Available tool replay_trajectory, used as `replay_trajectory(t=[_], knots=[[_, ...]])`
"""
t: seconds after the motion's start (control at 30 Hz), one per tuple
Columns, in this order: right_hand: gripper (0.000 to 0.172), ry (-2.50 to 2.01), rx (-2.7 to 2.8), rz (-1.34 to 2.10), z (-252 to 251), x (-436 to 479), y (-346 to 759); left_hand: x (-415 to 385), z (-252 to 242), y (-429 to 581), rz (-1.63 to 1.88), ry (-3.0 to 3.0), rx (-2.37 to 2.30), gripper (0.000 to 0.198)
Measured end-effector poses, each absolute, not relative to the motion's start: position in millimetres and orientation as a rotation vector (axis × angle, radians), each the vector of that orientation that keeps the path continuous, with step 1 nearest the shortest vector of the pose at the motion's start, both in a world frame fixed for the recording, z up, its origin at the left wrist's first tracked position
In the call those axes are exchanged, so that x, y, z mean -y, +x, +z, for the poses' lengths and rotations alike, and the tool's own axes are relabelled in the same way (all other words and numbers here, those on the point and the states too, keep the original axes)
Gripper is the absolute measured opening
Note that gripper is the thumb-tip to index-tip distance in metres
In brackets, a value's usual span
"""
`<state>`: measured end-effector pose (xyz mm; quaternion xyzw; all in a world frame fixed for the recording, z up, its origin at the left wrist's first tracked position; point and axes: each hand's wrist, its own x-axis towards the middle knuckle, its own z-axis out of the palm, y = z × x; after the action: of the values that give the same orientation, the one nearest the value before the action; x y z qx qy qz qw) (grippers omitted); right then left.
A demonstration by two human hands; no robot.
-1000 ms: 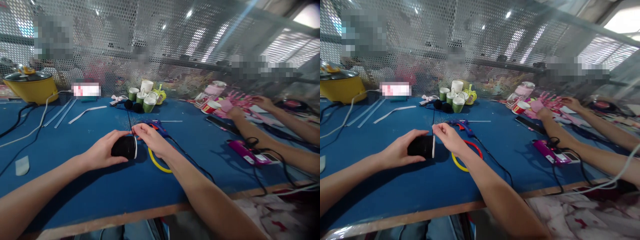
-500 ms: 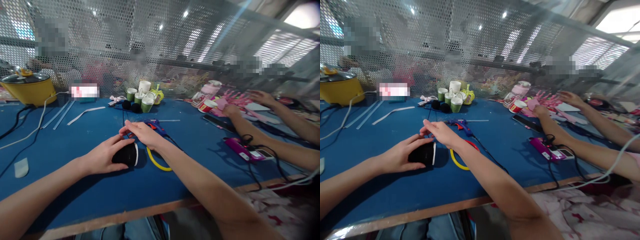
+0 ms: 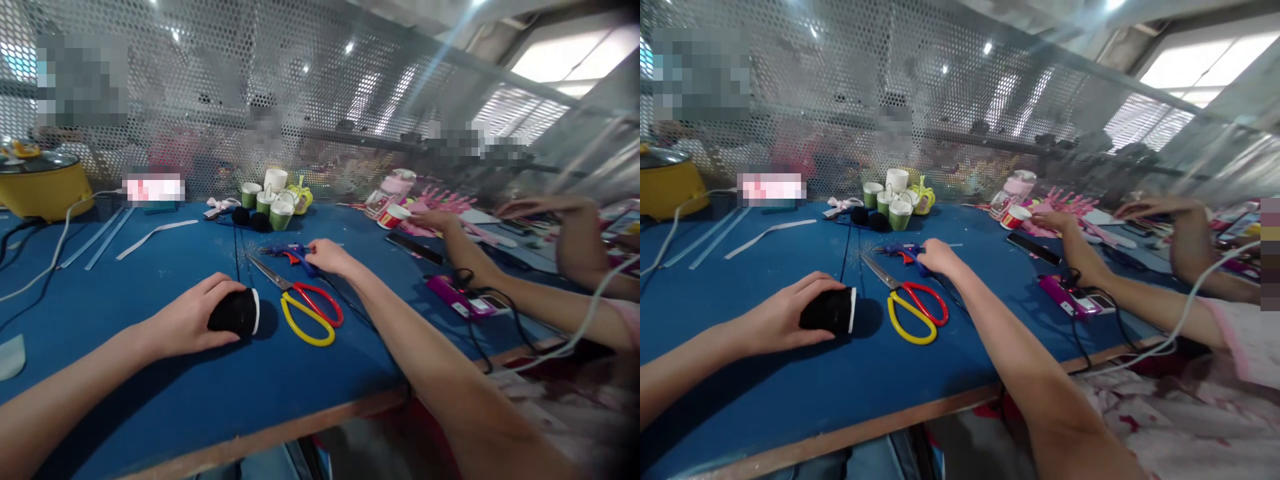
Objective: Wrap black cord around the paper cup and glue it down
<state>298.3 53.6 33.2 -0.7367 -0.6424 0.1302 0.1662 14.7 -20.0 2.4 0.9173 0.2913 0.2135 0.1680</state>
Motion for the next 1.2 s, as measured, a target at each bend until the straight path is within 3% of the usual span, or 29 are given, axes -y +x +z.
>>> replay_trajectory(t=[0.17, 0.37, 0.5, 0.63, 0.83, 1.2], knots=[[0.008, -2.145, 1.819, 0.389, 10, -56, 288, 16, 2, 13, 0.668, 2.691, -0.876, 0.049], [0.035, -2.035, 1.713, 0.449, 18, -45, 288, 13, 1, 12, 0.663, 2.726, -0.885, 0.047], [0.011, -1.726, 1.725, 0.841, 38, -22, 287, 11, 1, 10, 0.657, 2.704, -0.902, 0.049], [0.021, -1.509, 1.731, 1.085, 52, 0, 276, 9, 2, 8, 0.634, 2.68, -0.929, 0.051], [0.015, -1.518, 1.847, 1.015, 57, 27, 258, 4, 5, 3, 0.625, 2.677, -0.942, 0.049], [0.028, -1.507, 2.069, 0.679, 47, 42, 256, 2, 6, 3, 0.648, 2.679, -0.963, 0.049]])
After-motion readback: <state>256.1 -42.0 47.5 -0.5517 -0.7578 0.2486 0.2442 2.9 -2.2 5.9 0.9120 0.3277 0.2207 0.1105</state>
